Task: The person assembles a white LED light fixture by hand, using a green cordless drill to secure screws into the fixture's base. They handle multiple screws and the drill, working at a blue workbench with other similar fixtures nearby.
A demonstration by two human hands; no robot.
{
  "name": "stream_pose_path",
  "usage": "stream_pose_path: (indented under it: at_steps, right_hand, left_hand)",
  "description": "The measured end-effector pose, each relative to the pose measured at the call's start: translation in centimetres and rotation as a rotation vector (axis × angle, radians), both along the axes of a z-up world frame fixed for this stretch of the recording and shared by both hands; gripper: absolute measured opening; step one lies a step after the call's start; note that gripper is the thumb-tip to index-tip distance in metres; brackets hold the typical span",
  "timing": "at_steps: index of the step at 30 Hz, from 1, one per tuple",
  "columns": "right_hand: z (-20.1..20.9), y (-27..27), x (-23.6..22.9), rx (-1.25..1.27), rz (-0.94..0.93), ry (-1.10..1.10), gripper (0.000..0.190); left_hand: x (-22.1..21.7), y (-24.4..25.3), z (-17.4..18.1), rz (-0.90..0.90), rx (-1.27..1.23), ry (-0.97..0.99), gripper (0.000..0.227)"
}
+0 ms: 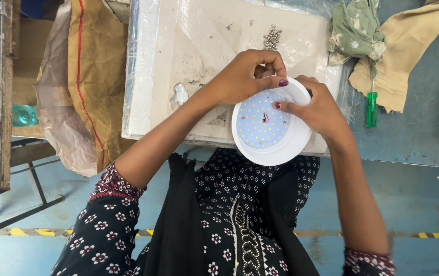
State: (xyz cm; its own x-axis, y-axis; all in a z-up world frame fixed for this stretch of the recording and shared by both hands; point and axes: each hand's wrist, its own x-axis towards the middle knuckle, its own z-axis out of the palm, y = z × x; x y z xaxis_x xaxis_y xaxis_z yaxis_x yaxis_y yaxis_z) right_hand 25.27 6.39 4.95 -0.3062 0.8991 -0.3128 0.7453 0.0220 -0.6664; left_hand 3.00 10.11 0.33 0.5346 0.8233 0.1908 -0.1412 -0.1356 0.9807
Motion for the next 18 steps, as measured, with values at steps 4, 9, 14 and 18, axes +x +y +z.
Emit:
stream_pose_path:
  at_steps: [4,9,14,18]
  right_hand:
    - [-0.5,0.0,0.2,-0.189,-0.159,0.185,0.036]
    - [-0.8,0.0,0.4,-0.201,-0.141,0.295,0.032]
    - [-0.3,-0.3,0.1,-0.234,-0.18,0.292,0.034]
    - [0.7,0.4,0.4,-0.156,-0.056,0.09,0.039]
  left_hand:
    - [0.1,-0.3,-0.1,-0.003,-0.031,0.003,0.012]
    - [0.1,-0.4,0.1,0.007,0.002,0.02,0.011]
    - [0.3,-0.3,-0.1,0.009,0.051,0.062,0.011]
    - [0.3,-0.1,-0.3,-0.025,0.001,0.021,0.012]
